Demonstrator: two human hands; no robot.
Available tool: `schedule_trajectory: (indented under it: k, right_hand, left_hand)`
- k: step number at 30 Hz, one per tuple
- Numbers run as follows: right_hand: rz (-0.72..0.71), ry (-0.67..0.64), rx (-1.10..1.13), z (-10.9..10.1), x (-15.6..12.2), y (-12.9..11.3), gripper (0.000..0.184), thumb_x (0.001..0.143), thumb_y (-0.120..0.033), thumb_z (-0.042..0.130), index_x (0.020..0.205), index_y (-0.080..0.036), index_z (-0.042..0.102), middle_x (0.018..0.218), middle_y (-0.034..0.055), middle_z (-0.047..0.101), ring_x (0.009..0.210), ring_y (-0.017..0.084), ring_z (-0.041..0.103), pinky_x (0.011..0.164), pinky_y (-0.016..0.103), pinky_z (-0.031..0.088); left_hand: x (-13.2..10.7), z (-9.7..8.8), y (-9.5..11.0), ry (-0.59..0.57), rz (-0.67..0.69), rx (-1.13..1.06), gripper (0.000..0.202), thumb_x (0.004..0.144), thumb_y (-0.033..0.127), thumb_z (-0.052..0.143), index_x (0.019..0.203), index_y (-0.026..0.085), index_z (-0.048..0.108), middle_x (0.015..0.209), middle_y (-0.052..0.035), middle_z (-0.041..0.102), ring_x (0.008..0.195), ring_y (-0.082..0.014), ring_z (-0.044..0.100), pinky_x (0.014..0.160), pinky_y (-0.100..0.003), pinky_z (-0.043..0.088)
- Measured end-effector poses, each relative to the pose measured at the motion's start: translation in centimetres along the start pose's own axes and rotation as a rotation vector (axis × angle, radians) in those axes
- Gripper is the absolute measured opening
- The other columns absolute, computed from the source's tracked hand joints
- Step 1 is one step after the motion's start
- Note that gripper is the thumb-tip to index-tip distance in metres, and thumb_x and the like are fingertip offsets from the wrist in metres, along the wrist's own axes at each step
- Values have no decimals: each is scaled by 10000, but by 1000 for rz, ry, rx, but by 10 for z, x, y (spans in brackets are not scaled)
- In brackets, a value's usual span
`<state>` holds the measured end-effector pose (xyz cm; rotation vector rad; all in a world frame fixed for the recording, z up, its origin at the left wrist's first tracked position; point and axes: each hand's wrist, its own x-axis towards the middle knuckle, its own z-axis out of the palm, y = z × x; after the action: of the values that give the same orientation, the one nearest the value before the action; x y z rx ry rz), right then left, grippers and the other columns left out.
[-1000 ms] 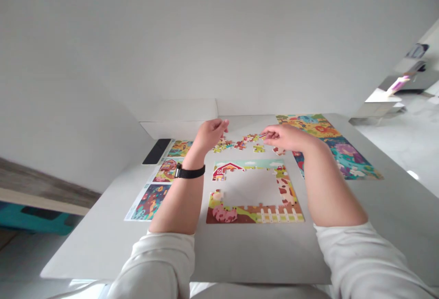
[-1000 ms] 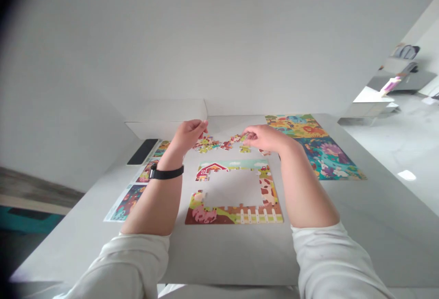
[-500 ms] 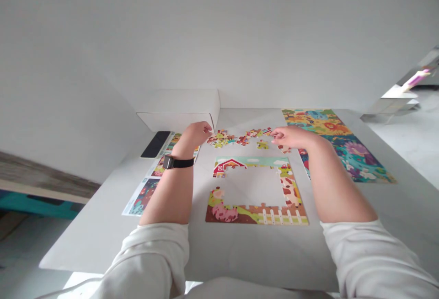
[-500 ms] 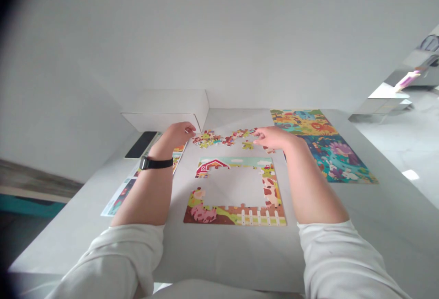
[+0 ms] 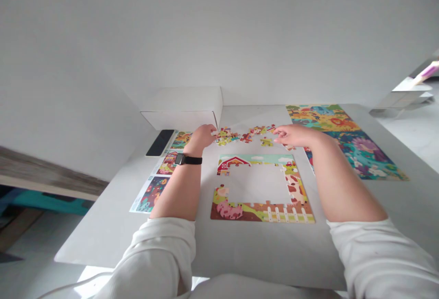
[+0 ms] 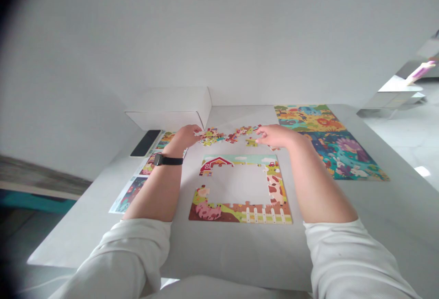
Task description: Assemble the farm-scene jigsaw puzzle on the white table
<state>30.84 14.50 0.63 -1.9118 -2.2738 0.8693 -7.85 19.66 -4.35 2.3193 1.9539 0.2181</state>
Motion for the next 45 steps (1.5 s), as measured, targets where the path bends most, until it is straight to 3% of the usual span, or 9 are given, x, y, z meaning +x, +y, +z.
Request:
schedule_trajectory:
  k: [5, 9, 16, 20, 27, 31, 34, 41, 45]
  right_hand:
    - [13, -36, 47, 4, 1, 1, 571, 972, -514, 667, 1481, -265, 596, 1386, 124, 715, 721, 165, 703, 658, 276, 527]
    - [34, -47, 25, 5, 1, -1, 588, 969, -522, 676, 1496, -275, 591, 1354, 123, 728, 675, 162, 695, 672, 299, 533]
    - [30, -42, -25, 4, -2, -9, 571, 952, -523, 695, 1468, -289, 624, 1393, 110, 717, 735, 185, 731, 669, 293, 543]
    - [6, -45, -50, 4, -1, -10, 570, 950, -543, 691, 1457, -289, 629, 1380, 97, 733, 767, 185, 732, 649, 272, 531]
    - [-23, -48, -137, 6, 3, -8, 558, 940, -566, 677, 1413, -269, 662, 1230, 84, 796, 752, 186, 743, 655, 268, 510]
    - [-24, -50, -138, 5, 2, -11, 550, 939, -554, 679, 1413, -275, 660, 1252, 80, 788, 762, 186, 745, 666, 271, 510]
    - [-15, -57, -122, 5, 0, -13, 514, 943, -505, 682, 1400, -270, 664, 1306, 84, 768, 760, 185, 738, 659, 275, 512]
    - [-32, -58, -138, 7, 2, -10, 498, 943, -508, 682, 1385, -277, 676, 1284, 75, 775, 775, 190, 735, 671, 277, 513]
    - [-45, -41, -163, 8, 3, -10, 472, 943, -510, 684, 1359, -286, 690, 1246, 62, 788, 753, 182, 728, 638, 267, 503]
  left_hand:
    - [-1, 3, -4, -59, 4, 24, 564, 830, 288, 770, 1378, 170, 704, 1371, -148, 724, 1253, -314, 673, 1052, -356, 518]
    - [-1, 5, -4, -115, -27, 29, 551, 821, 292, 773, 1354, 161, 723, 1338, -163, 738, 1240, -338, 686, 1006, -361, 540]
    - [1, 10, -5, -69, 42, -54, 531, 800, 222, 757, 1328, 181, 724, 1224, -115, 780, 1124, -280, 722, 961, -332, 553]
    - [1, 14, -1, -44, 138, -89, 426, 789, 193, 728, 1214, 194, 764, 1161, -98, 772, 1095, -270, 713, 967, -336, 555]
    - [-4, 12, 7, 92, 289, -169, 541, 791, 120, 653, 1328, 175, 689, 1255, -126, 658, 1157, -264, 656, 1060, -362, 531]
    - [-4, 7, 0, 156, 227, -176, 510, 813, 78, 592, 1300, 191, 694, 1277, -134, 648, 1174, -276, 633, 1086, -409, 525]
    - [-2, 3, -6, 173, 161, -191, 512, 795, 45, 577, 1261, 199, 720, 1252, -127, 661, 1135, -257, 646, 1063, -388, 536]
    - [1, -5, -6, 162, 27, -229, 476, 792, 38, 553, 1180, 185, 787, 1199, -102, 746, 1045, -224, 701, 1055, -338, 528]
    - [1, -1, -7, 120, -77, -219, 388, 852, 110, 576, 1167, 192, 786, 1144, -89, 791, 1043, -235, 717, 1011, -334, 542]
